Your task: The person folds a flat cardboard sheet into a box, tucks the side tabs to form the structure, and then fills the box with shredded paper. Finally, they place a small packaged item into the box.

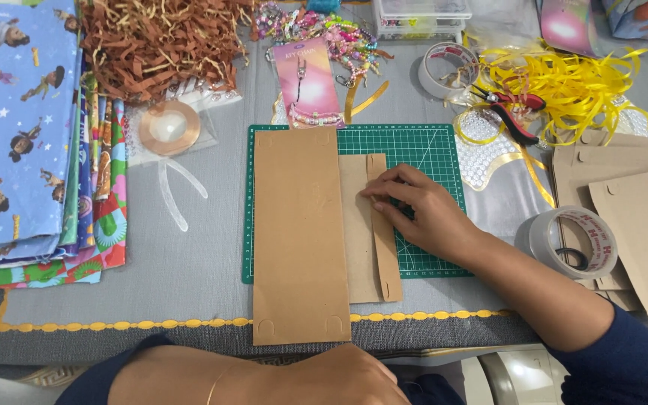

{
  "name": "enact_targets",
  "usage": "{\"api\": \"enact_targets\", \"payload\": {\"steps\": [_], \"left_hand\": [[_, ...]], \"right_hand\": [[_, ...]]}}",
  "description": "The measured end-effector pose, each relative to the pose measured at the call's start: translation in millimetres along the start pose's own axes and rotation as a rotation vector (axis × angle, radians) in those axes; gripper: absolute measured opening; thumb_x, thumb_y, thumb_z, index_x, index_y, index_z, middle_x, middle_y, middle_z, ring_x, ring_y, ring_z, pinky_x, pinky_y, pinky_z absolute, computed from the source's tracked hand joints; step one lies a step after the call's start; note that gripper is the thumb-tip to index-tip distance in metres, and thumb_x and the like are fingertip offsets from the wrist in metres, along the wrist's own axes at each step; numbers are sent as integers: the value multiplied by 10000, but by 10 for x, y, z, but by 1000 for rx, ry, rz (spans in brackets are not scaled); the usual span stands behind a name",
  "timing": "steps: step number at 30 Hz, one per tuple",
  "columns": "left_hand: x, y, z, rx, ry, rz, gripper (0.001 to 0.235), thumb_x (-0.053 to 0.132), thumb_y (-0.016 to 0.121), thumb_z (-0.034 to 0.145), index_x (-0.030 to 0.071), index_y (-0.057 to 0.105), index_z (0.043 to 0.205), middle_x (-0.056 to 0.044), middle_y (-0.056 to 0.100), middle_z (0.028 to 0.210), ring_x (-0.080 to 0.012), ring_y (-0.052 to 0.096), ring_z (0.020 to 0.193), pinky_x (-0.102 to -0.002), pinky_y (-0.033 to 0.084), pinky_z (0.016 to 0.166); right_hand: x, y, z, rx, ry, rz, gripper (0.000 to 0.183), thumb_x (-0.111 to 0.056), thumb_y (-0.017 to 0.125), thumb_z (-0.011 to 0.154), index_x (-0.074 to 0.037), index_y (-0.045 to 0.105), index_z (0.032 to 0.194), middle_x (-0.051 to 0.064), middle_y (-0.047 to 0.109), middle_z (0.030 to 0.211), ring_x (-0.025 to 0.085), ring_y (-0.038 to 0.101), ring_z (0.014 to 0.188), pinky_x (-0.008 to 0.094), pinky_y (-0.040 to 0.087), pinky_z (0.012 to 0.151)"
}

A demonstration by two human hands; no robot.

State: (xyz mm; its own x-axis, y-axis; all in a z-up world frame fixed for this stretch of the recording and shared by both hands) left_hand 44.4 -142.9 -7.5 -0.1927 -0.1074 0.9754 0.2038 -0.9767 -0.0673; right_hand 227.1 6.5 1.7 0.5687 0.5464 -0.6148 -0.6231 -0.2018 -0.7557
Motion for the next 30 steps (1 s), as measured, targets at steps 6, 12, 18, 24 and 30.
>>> {"api": "enact_targets", "payload": {"steps": [6,12,18,24,30], "left_hand": [[87,-18,-27,72,52,-41,178,167,557,1123,111,660,1257,-90,710,1262,-278,727,1205,-367,602,1055],[237,-94,26,59,65,15,175,164,523,1135,66,668,1118,-79,714,1116,-260,736,1061,-348,576,922],[92,-28,-19,54,61,-16,125,94,557,1128,68,671,1171,-99,713,1166,-273,730,1083,-354,584,953],[95,-14,-50,68,11,-24,119,127,564,1133,88,674,1110,-81,675,1003,-198,634,873,-302,488,752],[-38,5,-61,50,49,-71,184,135,534,1132,66,653,1254,-87,693,1244,-240,699,1172,-374,567,1079]], "right_hand": [[-10,-4,10,3,-10,8,261,-57,613,996,-69,708,1240,99,609,1128,266,636,1082,366,531,902],[-25,-11,13,-7,-1,15,272,-54,608,997,-66,706,1251,98,606,1143,269,632,1107,368,533,922],[-33,-18,15,2,-10,19,258,-47,610,992,-70,711,1228,101,610,1132,268,639,1076,369,536,908],[-10,-8,12,-4,-4,15,261,-51,609,992,-75,711,1231,104,612,1137,274,636,1085,376,537,905],[-18,-7,6,0,-2,19,264,-46,601,996,-77,711,1234,94,608,1144,261,641,1086,357,540,909]]}}
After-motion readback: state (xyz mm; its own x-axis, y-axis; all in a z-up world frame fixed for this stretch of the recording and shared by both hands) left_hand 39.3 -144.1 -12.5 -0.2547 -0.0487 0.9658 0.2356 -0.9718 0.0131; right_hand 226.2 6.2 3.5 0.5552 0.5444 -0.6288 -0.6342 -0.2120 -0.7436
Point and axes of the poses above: each hand's wrist, its own z-axis towards the middle knuckle, its own y-axis out of the palm, x = y × z, the point moved 3 cm from there along z, towards the middle knuckle
